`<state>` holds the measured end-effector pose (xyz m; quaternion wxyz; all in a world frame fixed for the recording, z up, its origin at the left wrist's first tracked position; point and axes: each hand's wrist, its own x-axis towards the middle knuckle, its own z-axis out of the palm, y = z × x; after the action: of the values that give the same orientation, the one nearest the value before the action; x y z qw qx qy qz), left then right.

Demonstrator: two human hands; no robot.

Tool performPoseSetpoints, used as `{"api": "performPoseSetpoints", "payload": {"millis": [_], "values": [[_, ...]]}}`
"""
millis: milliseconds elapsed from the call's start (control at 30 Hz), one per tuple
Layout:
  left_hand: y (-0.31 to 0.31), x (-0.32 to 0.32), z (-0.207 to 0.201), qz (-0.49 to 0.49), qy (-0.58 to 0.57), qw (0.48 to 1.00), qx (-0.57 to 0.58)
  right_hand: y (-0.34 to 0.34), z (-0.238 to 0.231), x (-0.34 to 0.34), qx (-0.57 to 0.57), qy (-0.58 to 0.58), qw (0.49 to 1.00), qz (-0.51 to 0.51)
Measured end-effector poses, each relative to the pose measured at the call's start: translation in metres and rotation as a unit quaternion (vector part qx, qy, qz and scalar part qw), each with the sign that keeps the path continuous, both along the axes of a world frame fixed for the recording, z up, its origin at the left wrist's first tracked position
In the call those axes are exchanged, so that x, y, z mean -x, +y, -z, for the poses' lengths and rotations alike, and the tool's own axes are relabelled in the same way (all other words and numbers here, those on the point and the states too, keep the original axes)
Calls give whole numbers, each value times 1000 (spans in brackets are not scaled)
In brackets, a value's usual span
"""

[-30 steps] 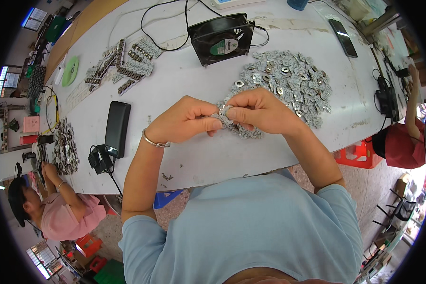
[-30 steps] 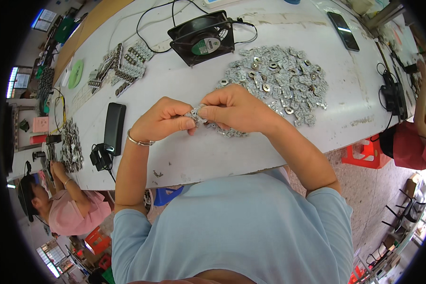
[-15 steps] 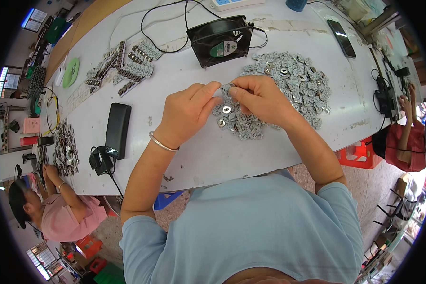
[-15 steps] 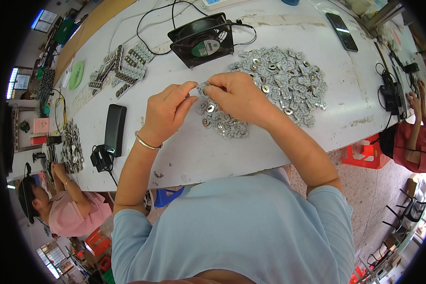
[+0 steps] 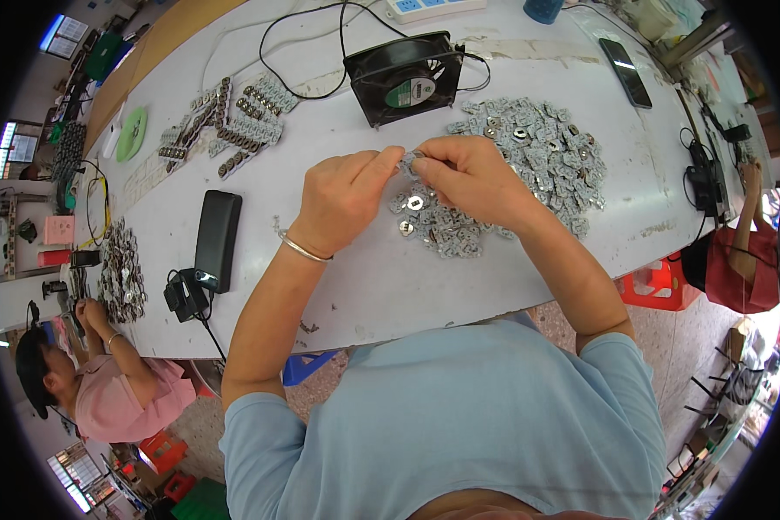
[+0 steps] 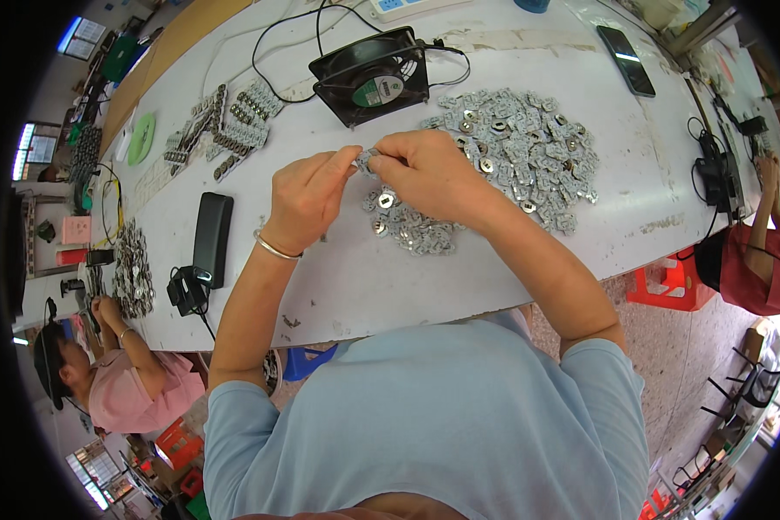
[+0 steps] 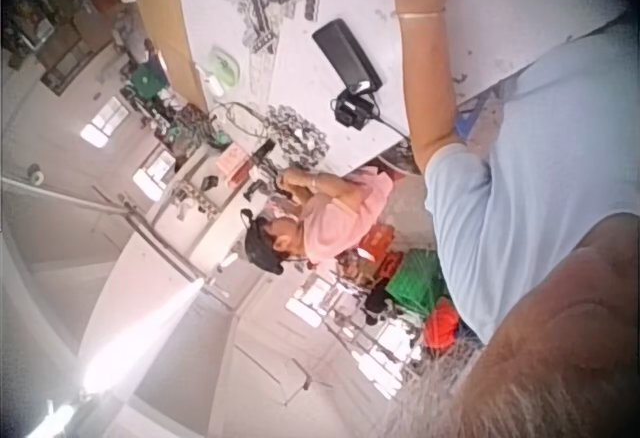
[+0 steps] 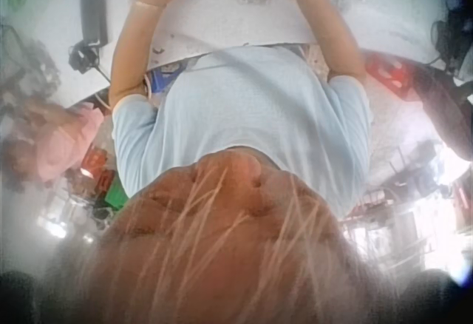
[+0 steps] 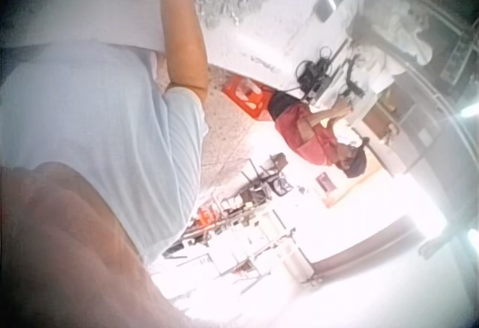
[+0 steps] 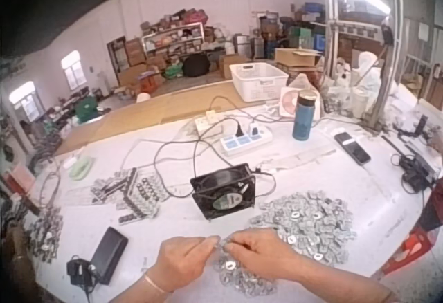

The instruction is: The person assembles small metal parts into an assembly strip by hand.

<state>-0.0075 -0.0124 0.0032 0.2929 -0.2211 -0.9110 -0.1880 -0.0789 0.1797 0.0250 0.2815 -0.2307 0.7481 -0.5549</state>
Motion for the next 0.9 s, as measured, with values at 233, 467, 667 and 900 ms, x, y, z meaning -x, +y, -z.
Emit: {"api": "performPoseSetpoints", "payload": {"millis": [233,467,667,900], "values": [[1,10,12,-45,-3,996,-71,-12,16,12,2,84,996,33],[9,6,11,-87,-5,993,-82,-15,7,13,29,-19,998,55],[16,3,7,-71,30,994,-78,-11,6,10,38,-50,996,59],[30,-13,9,-35,-4,997,-69,11,17,-7,22,-28,998,61]]}}
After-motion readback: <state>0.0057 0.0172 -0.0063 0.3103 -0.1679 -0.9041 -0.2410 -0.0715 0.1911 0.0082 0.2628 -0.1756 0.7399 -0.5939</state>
